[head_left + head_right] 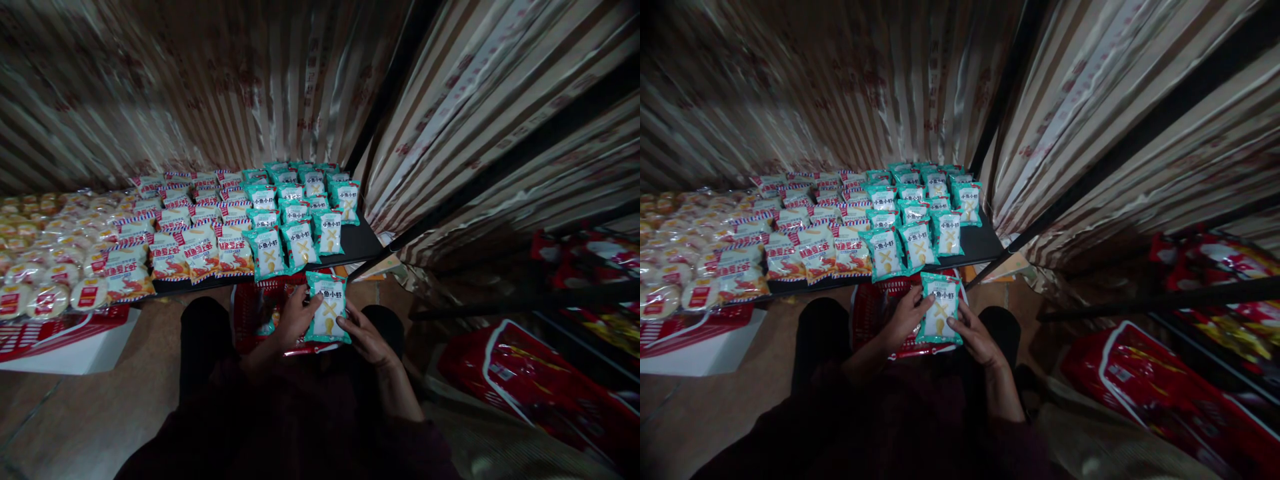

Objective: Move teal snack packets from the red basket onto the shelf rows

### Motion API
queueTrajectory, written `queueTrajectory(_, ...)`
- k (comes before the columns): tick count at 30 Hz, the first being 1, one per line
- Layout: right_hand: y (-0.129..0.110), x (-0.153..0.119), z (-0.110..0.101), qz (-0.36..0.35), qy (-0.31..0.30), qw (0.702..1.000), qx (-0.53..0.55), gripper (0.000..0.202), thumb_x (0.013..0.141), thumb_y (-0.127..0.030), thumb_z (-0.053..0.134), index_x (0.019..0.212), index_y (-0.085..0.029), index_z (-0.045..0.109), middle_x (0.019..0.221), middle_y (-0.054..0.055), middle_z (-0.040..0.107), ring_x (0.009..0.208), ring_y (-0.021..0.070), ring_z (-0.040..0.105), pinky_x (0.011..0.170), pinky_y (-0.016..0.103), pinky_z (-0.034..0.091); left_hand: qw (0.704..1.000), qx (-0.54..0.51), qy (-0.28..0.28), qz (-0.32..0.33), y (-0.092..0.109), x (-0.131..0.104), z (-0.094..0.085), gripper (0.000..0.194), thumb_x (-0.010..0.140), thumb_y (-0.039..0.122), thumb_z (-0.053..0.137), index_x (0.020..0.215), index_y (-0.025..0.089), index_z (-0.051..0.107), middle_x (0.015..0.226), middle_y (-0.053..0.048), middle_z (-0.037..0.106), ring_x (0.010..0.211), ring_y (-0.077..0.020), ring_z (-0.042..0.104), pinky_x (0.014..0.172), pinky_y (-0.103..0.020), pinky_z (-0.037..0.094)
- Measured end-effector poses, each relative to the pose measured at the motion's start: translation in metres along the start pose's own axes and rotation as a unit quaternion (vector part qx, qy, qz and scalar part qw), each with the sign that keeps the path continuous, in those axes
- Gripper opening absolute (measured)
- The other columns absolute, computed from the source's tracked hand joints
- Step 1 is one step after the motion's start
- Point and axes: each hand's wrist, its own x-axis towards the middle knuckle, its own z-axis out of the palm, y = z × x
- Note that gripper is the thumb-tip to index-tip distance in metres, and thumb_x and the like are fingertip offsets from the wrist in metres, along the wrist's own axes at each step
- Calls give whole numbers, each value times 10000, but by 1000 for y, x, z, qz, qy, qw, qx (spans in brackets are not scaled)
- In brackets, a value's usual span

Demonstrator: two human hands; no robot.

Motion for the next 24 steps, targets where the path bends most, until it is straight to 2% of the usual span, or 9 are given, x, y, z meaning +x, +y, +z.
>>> queueTrajectory(6, -14, -4, -3, -41, 14, 998, -44, 709, 710, -375, 769, 1350, -264, 485, 1187, 71, 677, 1096, 281, 621, 882, 374, 524, 997, 50, -6, 63, 21, -5, 8, 458, 836, 424, 600, 1229, 199, 537, 1205, -95, 635, 1072, -241, 602, 936, -364, 481)
queueTrajectory(10, -18, -7, -8, -47, 52, 995, -72, 713, 688, -422, 780, 1330, -260, 514, 1208, 67, 670, 1109, 290, 614, 878, 368, 526, 990, 113, 56, 66, 30, -15, 15, 526, 811, 317, 620, 1303, 204, 472, 1245, -100, 598, 1065, -237, 589, 964, -381, 458)
queueTrajectory(14, -17, -9, -18, -55, 73, 992, -87, 712, 697, -444, 773, 1333, -258, 513, 1275, 62, 633, 1133, 292, 600, 899, 375, 519, 964, 194, 123, 134, 34, -29, 22, 429, 790, 202, 577, 1216, 202, 530, 1236, -109, 561, 1145, -252, 529, 1013, -407, 416)
queueTrajectory(16, -18, -10, -23, -62, 81, 990, -100, 698, 724, -448, 751, 1348, -261, 500, 1301, 55, 615, 1160, 289, 584, 925, 379, 508, 952, 221, 137, 163, 33, -36, 24, 364, 797, 182, 550, 1161, 199, 558, 1211, -114, 554, 1165, -254, 511, 1017, -409, 407)
queueTrajectory(20, -23, -11, -27, -68, 89, 982, -153, 691, 730, -446, 747, 1352, -264, 507, 1317, 44, 603, 1205, 299, 551, 968, 392, 491, 953, 227, 109, 170, 28, -46, 28, 263, 837, 199, 506, 1081, 221, 600, 1157, -98, 576, 1122, -239, 533, 999, -388, 410)
queueTrajectory(24, -31, -15, -22, -64, 82, 971, -216, 714, 713, -433, 763, 1357, -268, 504, 1333, 36, 591, 1243, 305, 520, 1023, 436, 452, 971, 189, 74, 125, 18, -49, 31, 329, 852, 238, 502, 1175, 226, 566, 1166, -89, 588, 1090, -225, 557, 977, -366, 430)
